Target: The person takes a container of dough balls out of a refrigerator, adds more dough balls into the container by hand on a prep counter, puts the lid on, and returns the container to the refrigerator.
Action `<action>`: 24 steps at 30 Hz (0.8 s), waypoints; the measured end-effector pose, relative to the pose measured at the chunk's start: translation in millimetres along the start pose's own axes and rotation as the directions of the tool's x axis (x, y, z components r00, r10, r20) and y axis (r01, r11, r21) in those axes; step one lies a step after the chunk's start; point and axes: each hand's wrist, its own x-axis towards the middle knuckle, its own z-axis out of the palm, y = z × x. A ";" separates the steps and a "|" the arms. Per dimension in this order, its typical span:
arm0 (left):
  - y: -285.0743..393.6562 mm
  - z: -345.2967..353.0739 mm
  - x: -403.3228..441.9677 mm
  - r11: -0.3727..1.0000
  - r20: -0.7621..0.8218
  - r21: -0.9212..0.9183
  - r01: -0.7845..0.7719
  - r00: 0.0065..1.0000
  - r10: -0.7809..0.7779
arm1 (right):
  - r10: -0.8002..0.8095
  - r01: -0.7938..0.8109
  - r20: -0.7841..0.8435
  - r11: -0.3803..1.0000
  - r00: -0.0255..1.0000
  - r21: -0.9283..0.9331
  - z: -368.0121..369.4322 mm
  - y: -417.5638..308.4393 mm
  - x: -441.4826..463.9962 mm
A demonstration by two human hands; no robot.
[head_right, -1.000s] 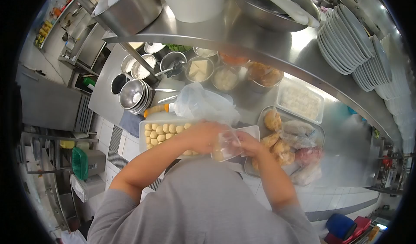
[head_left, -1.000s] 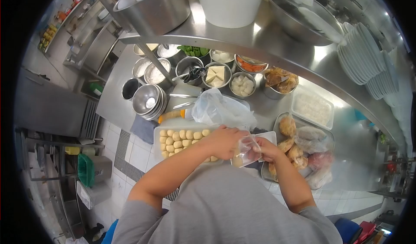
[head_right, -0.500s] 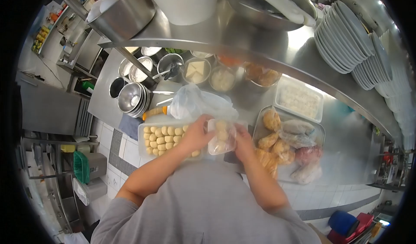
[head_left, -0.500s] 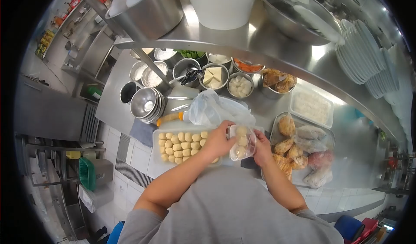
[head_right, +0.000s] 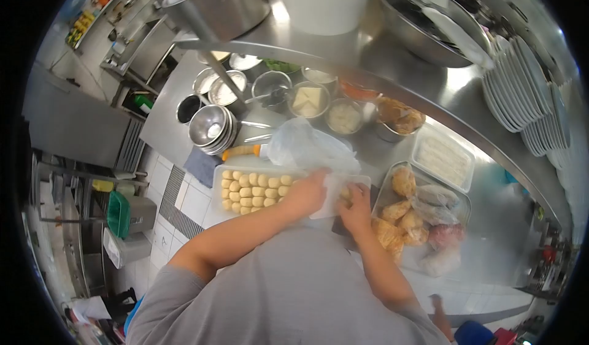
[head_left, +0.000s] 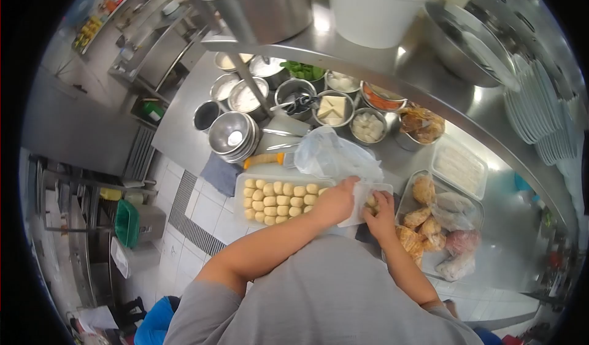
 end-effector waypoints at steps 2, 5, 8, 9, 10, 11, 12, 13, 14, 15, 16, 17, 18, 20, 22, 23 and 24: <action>-2.3 0.9 -0.5 0.985 0.070 0.147 -0.093 0.994 0.084 | -0.054 0.050 -0.058 0.997 0.997 -0.061 2.8 15.5 -0.2; 2.2 -10.5 -4.9 0.958 0.123 0.257 -0.127 0.988 0.098 | 0.017 -0.012 -0.084 0.998 0.996 0.058 -6.4 35.3 11.2; -6.9 -11.4 -10.1 0.880 -0.098 0.411 -0.238 0.948 0.303 | 0.299 -0.190 -0.093 0.786 0.950 0.588 -20.5 32.2 19.8; -10.8 -16.4 -11.2 0.880 -0.099 0.412 -0.235 0.949 0.300 | 0.494 -0.331 0.070 0.464 0.866 0.822 -33.8 14.3 21.2; -17.5 -25.9 -12.5 0.909 -0.212 0.350 -0.227 0.926 0.313 | 0.491 -0.311 0.113 0.344 0.864 0.886 -43.7 13.2 22.1; -25.7 -36.8 -14.0 0.932 -0.322 0.284 -0.226 0.893 0.315 | 0.493 -0.312 0.114 0.342 0.863 0.886 -51.0 20.4 23.7; -42.2 -47.9 -15.1 0.970 -0.393 0.159 -0.182 0.890 0.231 | 0.395 -0.288 0.219 0.124 0.892 0.950 -58.8 28.0 23.5; -62.7 -59.4 -18.8 0.990 -0.450 0.028 -0.140 0.882 0.138 | 0.275 -0.275 0.293 -0.103 0.916 0.956 -63.9 33.8 21.5; -79.2 -72.7 -26.7 0.999 -0.477 -0.036 -0.015 0.879 -0.004 | 0.249 -0.267 0.305 -0.173 0.919 0.948 -66.9 35.1 21.4; -95.8 -86.6 -35.6 0.989 -0.497 -0.102 0.108 0.856 -0.145 | 0.253 -0.264 0.302 -0.174 0.919 0.949 -69.9 28.4 20.0; -115.7 -98.7 -46.7 0.991 -0.511 -0.081 0.104 0.850 -0.131 | 0.221 -0.270 0.324 -0.243 0.920 0.932 -73.9 16.9 17.6; -131.8 -109.3 -57.3 0.993 -0.524 -0.059 0.099 0.844 -0.115 | 0.188 -0.274 0.342 -0.310 0.921 0.910 -74.0 8.9 16.5; -139.9 -118.1 -68.3 0.994 -0.519 -0.057 0.093 0.848 -0.110 | 0.192 -0.266 0.335 -0.311 0.922 0.912 -70.4 6.0 16.8; -146.9 -128.0 -87.9 0.984 -0.309 0.163 0.073 0.951 -0.020 | 0.210 -0.228 0.302 -0.315 0.930 0.921 -62.8 0.3 16.6; -143.5 -127.3 -94.0 0.979 -0.176 0.195 -0.050 0.981 0.085 | 0.223 -0.260 0.334 -0.307 0.916 0.915 -57.1 -17.3 15.6; -142.9 -126.2 -94.4 0.963 -0.046 0.212 -0.168 0.982 0.182 | 0.229 -0.301 0.375 -0.300 0.898 0.905 -53.5 -26.5 14.1; -143.7 -123.9 -92.6 0.950 0.039 0.199 -0.241 0.970 0.238 | 0.239 -0.294 0.369 -0.298 0.898 0.908 -48.8 -36.6 12.0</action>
